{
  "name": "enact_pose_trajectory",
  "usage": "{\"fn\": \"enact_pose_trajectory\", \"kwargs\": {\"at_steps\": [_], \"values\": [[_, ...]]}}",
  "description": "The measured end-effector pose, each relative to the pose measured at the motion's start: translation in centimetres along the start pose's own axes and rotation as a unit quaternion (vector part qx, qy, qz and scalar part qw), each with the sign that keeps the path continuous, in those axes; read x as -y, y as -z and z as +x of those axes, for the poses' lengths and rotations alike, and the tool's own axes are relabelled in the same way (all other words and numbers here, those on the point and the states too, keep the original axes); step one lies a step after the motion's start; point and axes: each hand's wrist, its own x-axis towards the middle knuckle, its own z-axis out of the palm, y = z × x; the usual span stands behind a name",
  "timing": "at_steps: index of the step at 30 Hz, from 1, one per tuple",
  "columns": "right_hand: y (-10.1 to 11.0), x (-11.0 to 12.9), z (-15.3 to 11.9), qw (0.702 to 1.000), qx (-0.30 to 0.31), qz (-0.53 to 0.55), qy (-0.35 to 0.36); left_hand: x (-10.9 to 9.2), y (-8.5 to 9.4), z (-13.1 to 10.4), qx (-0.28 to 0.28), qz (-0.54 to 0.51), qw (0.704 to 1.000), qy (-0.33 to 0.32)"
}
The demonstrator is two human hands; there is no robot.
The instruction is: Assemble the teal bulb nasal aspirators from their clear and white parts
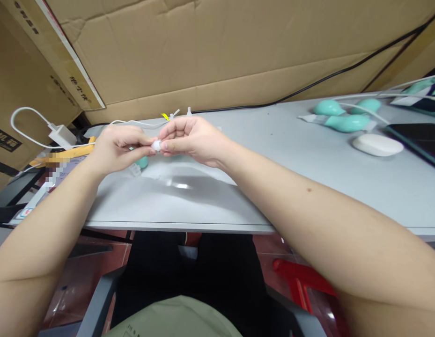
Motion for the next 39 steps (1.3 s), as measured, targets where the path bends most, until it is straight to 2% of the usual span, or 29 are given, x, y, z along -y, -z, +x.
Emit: {"fn": "enact_pose_trajectory", "kwargs": {"at_steps": [5,13,21,24,29,32,36,39], "values": [[0.2,-0.5,0.2,1.0,0.001,0.014,-0.015,-0.1,-0.1,0.1,-0.001,0.016,1.0,-0.012],[0.2,-1.0,0.3,0.998,-0.013,0.042,-0.038,-0.4,-0.1,0.2,-0.001,0.018,1.0,0.019],[0.6,-1.4,0.5,0.991,0.04,0.101,-0.077,-0.6,-0.5,0.1,-0.017,-0.013,1.0,0.009],[0.3,-1.3,0.4,0.993,0.034,0.095,-0.066,-0.5,-0.4,0.1,-0.02,-0.011,1.0,0.004],[-0.6,-0.5,0.1,0.997,-0.02,0.042,-0.064,-0.8,0.5,0.4,0.027,0.041,0.998,0.041],[-1.2,-0.1,-0.2,0.998,-0.036,-0.047,-0.033,-1.4,1.0,0.6,0.041,0.057,0.996,0.054],[-1.5,-0.4,-0.5,0.982,-0.027,-0.189,0.017,-1.9,1.2,0.7,0.082,0.058,0.993,0.057],[-1.4,-0.9,-0.6,0.964,0.008,-0.26,0.055,-2.0,1.9,0.7,0.099,0.063,0.991,0.06]]}}
